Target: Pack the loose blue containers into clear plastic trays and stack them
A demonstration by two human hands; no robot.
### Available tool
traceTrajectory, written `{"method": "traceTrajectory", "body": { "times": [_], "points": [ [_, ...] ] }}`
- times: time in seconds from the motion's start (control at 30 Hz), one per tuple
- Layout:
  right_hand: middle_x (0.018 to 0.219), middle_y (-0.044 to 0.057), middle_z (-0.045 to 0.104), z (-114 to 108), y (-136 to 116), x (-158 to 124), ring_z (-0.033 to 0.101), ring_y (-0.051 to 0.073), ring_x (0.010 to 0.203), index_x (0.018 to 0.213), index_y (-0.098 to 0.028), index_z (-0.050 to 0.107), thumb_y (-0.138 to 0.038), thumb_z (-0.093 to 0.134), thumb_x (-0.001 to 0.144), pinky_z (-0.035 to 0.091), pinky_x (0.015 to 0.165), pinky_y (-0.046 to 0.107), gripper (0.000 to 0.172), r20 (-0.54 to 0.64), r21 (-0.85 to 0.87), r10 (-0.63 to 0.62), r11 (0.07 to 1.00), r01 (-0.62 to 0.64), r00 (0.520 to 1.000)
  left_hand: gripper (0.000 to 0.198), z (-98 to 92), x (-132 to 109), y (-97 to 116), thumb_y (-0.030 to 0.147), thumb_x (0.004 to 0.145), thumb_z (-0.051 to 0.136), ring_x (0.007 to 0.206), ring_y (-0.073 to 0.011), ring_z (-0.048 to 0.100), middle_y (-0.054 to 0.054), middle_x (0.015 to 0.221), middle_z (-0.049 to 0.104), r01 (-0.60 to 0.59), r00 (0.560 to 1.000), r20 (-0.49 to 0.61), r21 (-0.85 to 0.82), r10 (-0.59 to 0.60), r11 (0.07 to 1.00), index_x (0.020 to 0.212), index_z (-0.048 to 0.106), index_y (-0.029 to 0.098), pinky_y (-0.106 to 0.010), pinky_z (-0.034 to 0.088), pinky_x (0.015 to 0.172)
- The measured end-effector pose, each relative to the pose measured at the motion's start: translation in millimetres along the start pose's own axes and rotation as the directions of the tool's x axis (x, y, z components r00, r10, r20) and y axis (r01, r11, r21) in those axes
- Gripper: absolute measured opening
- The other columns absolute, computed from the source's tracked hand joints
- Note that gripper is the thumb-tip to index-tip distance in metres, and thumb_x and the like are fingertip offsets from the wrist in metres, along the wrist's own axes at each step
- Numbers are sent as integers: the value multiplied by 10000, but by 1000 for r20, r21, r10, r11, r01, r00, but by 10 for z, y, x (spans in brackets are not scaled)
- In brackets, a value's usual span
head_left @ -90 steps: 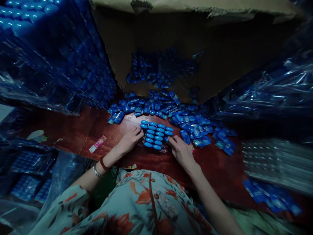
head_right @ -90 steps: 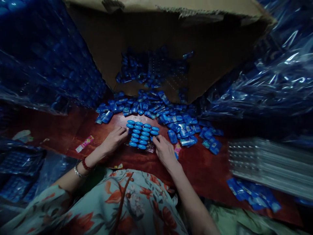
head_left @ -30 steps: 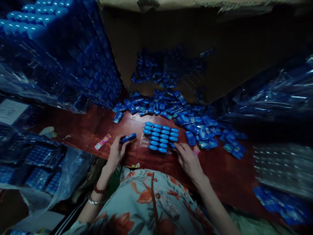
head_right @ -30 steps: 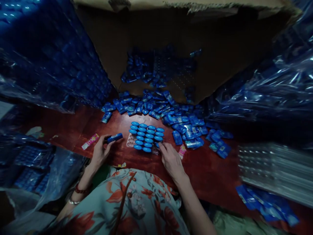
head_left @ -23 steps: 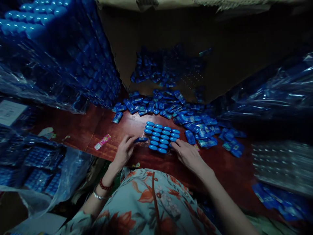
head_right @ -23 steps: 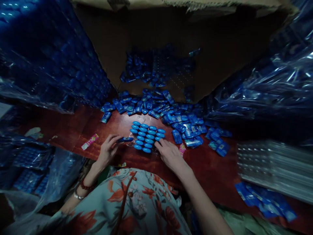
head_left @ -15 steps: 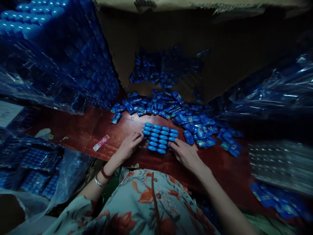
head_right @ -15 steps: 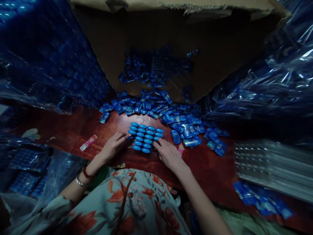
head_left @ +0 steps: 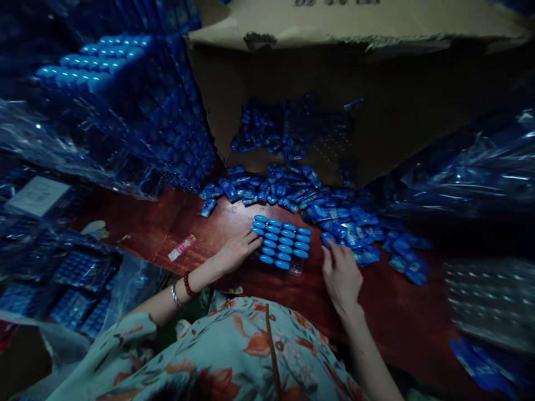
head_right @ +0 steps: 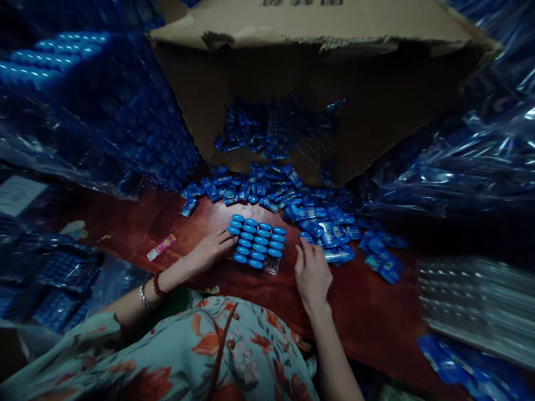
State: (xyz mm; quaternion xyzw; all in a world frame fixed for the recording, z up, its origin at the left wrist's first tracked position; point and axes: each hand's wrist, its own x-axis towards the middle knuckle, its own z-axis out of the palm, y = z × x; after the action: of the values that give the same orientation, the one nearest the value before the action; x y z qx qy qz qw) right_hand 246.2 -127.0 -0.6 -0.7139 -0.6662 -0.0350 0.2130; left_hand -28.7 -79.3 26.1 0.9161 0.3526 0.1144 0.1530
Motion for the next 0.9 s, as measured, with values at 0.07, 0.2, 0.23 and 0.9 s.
{"method": "traceTrajectory", "body": {
  "times": [0.07, 0.2, 0.23, 0.9],
  "points": [
    [946, 157, 597, 42, 71, 96, 557, 262, 860, 1173, -131, 566, -330, 377, 917, 446, 673, 347, 377, 86, -138, 22, 990, -10, 996, 336, 76, -85, -26, 120, 901, 408, 1013, -199, 513, -121, 1140, 558, -24, 993, -116, -40, 19, 999, 1220, 492, 181, -353, 490, 835],
    [903, 153, 579, 97, 72, 197, 565, 247, 772, 1249, -115, 478, -225, 434, 866, 433, 589, 322, 402, 256, -234, -37, 967, 99, 966, 347, 175, -226, -188, 157, 894, 438, 1056, -197, 517, -118, 1175, 530, 119, 883, -451, -46, -127, 992, 1231, 499, 215, -350, 474, 861],
    [910, 138, 570, 95, 56, 200, 569, 222, 722, 1289, -128, 439, -210, 448, 852, 424, 560, 303, 444, 293, -230, -39, 967, 110, 955, 336, 163, -239, -273, 175, 897, 436, 1060, -205, 517, -118, 1170, 528, 231, 820, -526, -61, -228, 971, 1222, 509, 213, -362, 468, 872],
    [1026, 74, 649, -194, -126, -349, 629, 185, 943, 1034, -223, 608, -242, 470, 893, 537, 812, 356, 198, 130, 528, -205, 843, 108, 970, 346, -38, -334, -616, 390, 826, 539, 830, -239, 617, -109, 1057, 549, 753, 640, -126, -93, -758, 652, 1106, 520, 189, -338, 485, 701]
  ]
}}
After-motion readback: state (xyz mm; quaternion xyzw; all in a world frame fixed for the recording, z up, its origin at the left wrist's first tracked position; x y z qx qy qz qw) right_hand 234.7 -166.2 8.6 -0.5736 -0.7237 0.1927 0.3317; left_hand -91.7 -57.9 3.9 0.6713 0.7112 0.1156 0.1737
